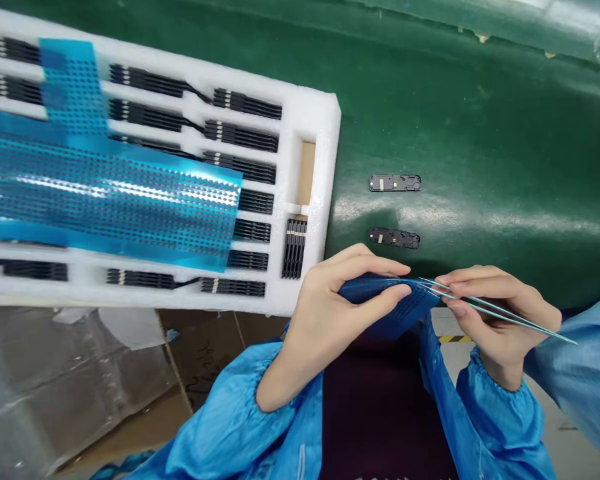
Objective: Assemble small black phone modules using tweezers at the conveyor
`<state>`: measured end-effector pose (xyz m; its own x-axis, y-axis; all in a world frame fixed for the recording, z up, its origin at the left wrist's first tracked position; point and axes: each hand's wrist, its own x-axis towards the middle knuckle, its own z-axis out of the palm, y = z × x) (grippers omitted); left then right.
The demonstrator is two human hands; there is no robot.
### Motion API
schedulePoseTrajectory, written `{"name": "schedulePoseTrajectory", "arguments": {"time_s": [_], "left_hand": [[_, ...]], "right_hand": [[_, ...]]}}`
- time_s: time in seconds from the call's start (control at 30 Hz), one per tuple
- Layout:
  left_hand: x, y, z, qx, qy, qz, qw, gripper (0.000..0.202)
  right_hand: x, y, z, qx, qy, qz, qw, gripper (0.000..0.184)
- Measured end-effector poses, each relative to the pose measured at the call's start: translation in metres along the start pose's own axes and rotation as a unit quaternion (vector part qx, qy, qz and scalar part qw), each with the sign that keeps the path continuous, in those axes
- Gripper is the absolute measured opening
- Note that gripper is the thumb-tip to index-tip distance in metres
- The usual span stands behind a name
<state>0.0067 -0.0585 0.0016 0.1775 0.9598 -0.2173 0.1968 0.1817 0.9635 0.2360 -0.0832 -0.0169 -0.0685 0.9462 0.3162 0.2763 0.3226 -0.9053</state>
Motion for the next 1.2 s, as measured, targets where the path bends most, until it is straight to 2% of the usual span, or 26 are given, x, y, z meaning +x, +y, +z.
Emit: {"name": "schedulePoseTrajectory", "arguments": {"time_s": [0.17, 0.33, 0.4, 0.57, 0.73, 1.0, 1.2], "left_hand": [[-0.002, -0.008, -0.002, 0.005, -0.031, 0.051, 0.998, 0.02], [-0.004, -0.006, -0.004, 0.132, -0.004, 0.156, 0.979, 0.017], [-0.003, -0.005, -0.004, 0.154, -0.004, 0.173, 0.973, 0.011], [0.001, -0.006, -0.004, 0.092, -0.05, 0.141, 0.984, 0.016], [0.004, -0.007, -0.008, 0.097, -0.051, 0.128, 0.986, 0.015], [0.008, -0.01, -0.005, 0.114, -0.056, 0.154, 0.98, 0.012], [0.009, -0.01, -0.005, 0.116, -0.05, 0.157, 0.98, 0.013]], "right_hand": [[-0.002, 0.003, 0.003, 0.05, 0.004, 0.027, 0.998, 0.038], [-0.008, 0.003, 0.008, 0.083, 0.026, 0.087, 0.992, 0.029], [-0.01, 0.002, 0.009, 0.095, 0.033, 0.093, 0.991, 0.027], [-0.008, -0.001, 0.006, 0.061, 0.045, 0.056, 0.996, 0.032], [-0.003, -0.002, 0.001, 0.004, -0.018, -0.028, 0.999, 0.045], [0.004, -0.004, -0.004, -0.004, -0.057, -0.019, 0.998, 0.044], [0.005, -0.002, -0.002, 0.01, -0.056, -0.02, 0.998, 0.045]]}}
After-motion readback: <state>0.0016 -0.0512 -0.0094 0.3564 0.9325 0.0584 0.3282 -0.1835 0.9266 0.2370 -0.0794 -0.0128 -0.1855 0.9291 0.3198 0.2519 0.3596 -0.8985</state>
